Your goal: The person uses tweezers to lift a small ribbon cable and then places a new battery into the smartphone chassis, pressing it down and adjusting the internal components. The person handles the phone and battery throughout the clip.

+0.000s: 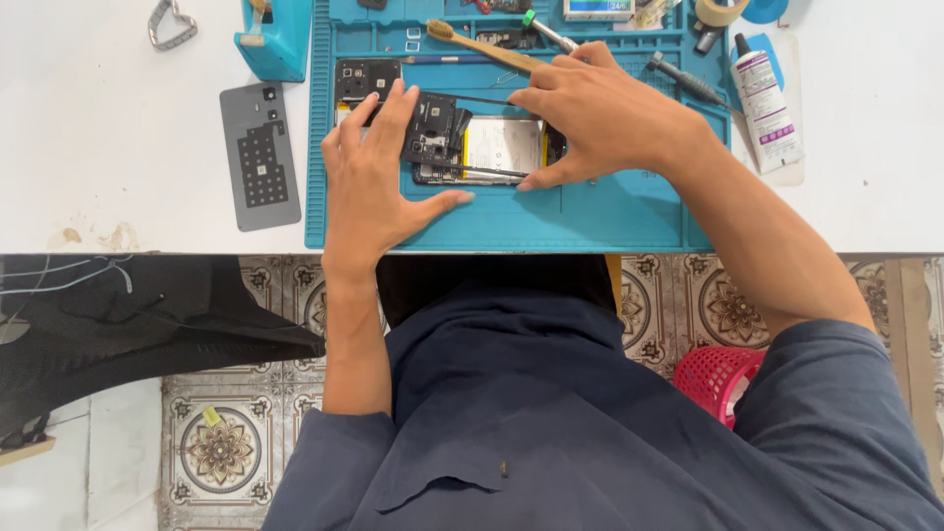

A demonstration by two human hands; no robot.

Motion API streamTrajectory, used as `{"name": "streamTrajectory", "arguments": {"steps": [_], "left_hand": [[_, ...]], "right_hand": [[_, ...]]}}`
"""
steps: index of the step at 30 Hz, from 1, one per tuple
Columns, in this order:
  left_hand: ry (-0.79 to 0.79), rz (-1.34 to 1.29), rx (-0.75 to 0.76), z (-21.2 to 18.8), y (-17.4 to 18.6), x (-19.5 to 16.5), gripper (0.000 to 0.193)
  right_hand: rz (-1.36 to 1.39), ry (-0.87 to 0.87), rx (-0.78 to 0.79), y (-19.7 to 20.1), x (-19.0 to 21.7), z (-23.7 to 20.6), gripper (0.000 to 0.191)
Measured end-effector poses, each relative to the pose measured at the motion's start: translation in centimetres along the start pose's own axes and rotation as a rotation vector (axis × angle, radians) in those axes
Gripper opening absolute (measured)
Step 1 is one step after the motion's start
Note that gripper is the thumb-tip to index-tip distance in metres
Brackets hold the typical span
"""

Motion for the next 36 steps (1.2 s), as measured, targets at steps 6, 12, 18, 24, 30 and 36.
{"name": "streamTrajectory", "arguments": {"steps": [6, 12, 18, 24, 30, 36], "left_hand": [[0.012, 0.031, 0.059, 0.1, -0.2, -0.1, 0.109], [0.014, 0.035, 0.066, 0.1, -0.3, -0.2, 0.103], [0.005, 0.049, 0.071, 0.2, -0.2, -0.2, 0.099], [0.036, -0.013, 0.063, 0.0, -0.2, -0.1, 0.073], [0.034, -0.016, 0.055, 0.0, -0.1, -0.1, 0.064], [0.017, -0.022, 0.033, 0.3, 0.4, -0.4, 0.075]], "right_hand": [[0.027, 0.022, 0.023, -0.2, 0.5, 0.2, 0.093], [0.064, -0.018, 0.045, -0.1, 0.1, 0.3, 0.094], [0.081, -0.07, 0.102, -0.5, -0.3, 0.5, 0.098], [0.072, -0.07, 0.119, -0.5, -0.2, 0.7, 0.103], [0.09, -0.07, 0.127, -0.2, -0.2, 0.6, 0.106], [0.069, -0.088, 0.125, -0.3, -0.4, 0.6, 0.095]]}}
Point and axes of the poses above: each hand's wrist, its own z-axis towards the middle knuckle, its own y-axis out of the back of the hand, x = y × z, the point moved 6 cm from there along z, towards the middle knuckle, and after that the axes turned 9 degrees about -y, right-handed, at the moved point
